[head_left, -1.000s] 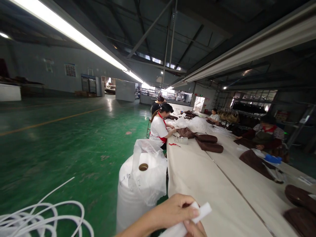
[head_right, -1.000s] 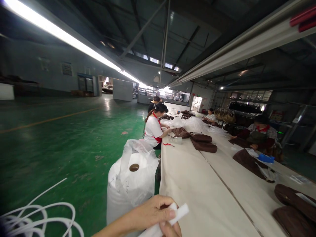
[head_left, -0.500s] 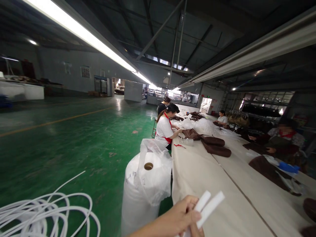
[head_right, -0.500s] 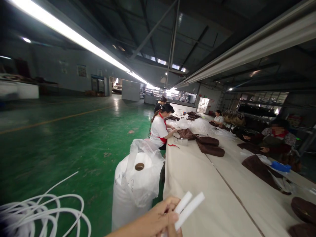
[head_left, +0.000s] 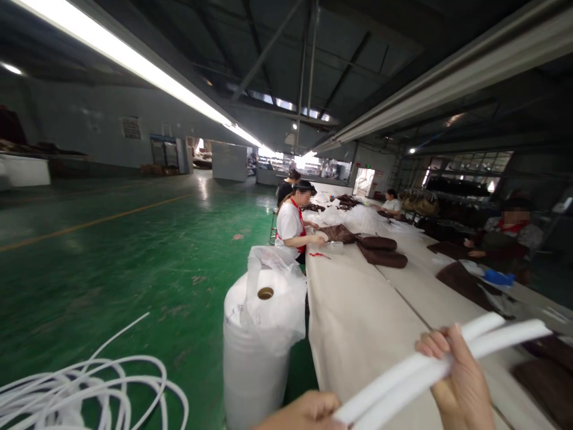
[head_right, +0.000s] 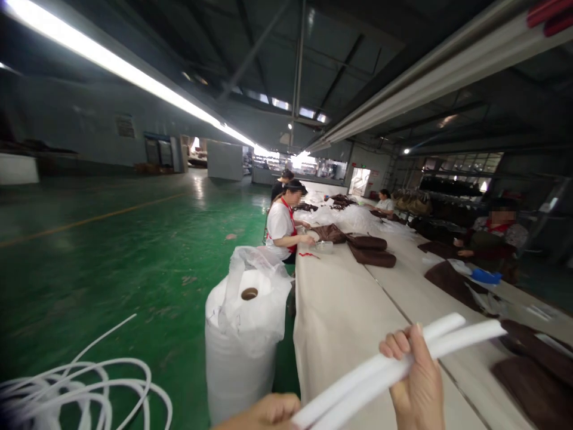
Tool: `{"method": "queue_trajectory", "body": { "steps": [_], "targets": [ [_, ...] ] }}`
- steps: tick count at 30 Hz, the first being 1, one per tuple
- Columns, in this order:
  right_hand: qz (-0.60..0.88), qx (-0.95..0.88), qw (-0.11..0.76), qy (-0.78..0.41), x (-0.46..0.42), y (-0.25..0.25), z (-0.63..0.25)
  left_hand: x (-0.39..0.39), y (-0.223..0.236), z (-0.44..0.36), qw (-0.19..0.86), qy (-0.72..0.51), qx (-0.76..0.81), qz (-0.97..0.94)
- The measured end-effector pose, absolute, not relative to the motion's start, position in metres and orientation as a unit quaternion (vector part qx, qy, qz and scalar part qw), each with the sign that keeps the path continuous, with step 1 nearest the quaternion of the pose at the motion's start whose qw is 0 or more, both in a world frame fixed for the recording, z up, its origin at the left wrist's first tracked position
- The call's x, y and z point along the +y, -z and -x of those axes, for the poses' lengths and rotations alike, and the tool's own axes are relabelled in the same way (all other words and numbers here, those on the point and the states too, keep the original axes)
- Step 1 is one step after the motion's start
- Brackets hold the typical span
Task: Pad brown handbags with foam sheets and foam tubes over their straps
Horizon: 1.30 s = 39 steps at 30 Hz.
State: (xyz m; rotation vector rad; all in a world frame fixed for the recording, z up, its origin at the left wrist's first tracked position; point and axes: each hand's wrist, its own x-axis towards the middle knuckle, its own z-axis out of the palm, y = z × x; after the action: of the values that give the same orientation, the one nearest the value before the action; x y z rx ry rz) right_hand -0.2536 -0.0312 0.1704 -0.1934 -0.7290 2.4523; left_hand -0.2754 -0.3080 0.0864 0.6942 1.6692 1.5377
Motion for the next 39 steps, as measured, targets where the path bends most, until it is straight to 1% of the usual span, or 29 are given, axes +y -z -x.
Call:
{"method": "queue_trajectory", "body": {
  "steps": [3, 12, 15, 17, 20, 22, 24, 25, 27, 28, 29, 31, 33, 35, 37, 39],
  "targets": [
    [0.077, -0.282, 0.297, -0.909, -0.036, -0.174, 0.242, -0.297, -0.104, 0.259, 0.430, -0.630, 0.601, -0.239],
    [0.129, -0.277, 0.333, -0.892, -0.021, -0.174, 0.225, -0.287, -0.127, 0.254, 0.472, -0.593, 0.603, -0.249],
    [0.133, -0.280, 0.339, -0.888, -0.022, -0.174, 0.226, -0.288, -0.127, 0.246, 0.471, -0.576, 0.616, -0.259],
    [0.131, -0.289, 0.344, -0.884, -0.027, -0.176, 0.229, -0.284, -0.121, 0.243, 0.433, -0.581, 0.645, -0.245],
    [0.122, -0.314, 0.349, -0.875, -0.039, -0.173, 0.225, -0.275, -0.105, 0.246, 0.316, -0.620, 0.697, -0.171],
    [0.114, -0.316, 0.328, -0.883, -0.042, -0.160, 0.209, -0.272, -0.098, 0.256, 0.255, -0.656, 0.701, -0.118],
    [0.113, -0.295, 0.309, -0.897, -0.035, -0.137, 0.180, -0.277, -0.099, 0.271, 0.223, -0.686, 0.687, -0.086],
    [0.118, -0.281, 0.324, -0.896, -0.027, -0.124, 0.165, -0.282, -0.103, 0.281, 0.206, -0.701, 0.679, -0.074],
    [0.114, -0.264, 0.389, -0.875, -0.013, -0.101, 0.142, -0.294, -0.116, 0.298, 0.168, -0.729, 0.661, -0.060],
    [0.124, -0.267, 0.384, -0.875, -0.011, -0.093, 0.136, -0.300, -0.123, 0.305, 0.153, -0.740, 0.653, -0.057],
    [0.139, -0.274, 0.362, -0.880, -0.016, -0.088, 0.135, -0.303, -0.130, 0.311, 0.140, -0.749, 0.645, -0.056],
    [0.172, -0.317, 0.275, -0.891, -0.047, -0.088, 0.145, -0.303, -0.142, 0.315, 0.136, -0.763, 0.628, -0.063],
    [0.196, -0.382, 0.178, -0.885, -0.098, -0.094, 0.164, -0.293, -0.148, 0.310, 0.163, -0.785, 0.590, -0.093],
    [0.164, -0.403, 0.078, -0.897, -0.149, -0.099, 0.183, -0.282, -0.148, 0.301, 0.193, -0.808, 0.541, -0.129],
    [0.142, -0.403, 0.029, -0.904, -0.185, -0.100, 0.195, -0.275, -0.147, 0.292, 0.207, -0.821, 0.512, -0.148],
    [0.127, -0.402, 0.013, -0.907, -0.203, -0.098, 0.200, -0.275, -0.144, 0.286, 0.207, -0.815, 0.521, -0.148]
  ]
}}
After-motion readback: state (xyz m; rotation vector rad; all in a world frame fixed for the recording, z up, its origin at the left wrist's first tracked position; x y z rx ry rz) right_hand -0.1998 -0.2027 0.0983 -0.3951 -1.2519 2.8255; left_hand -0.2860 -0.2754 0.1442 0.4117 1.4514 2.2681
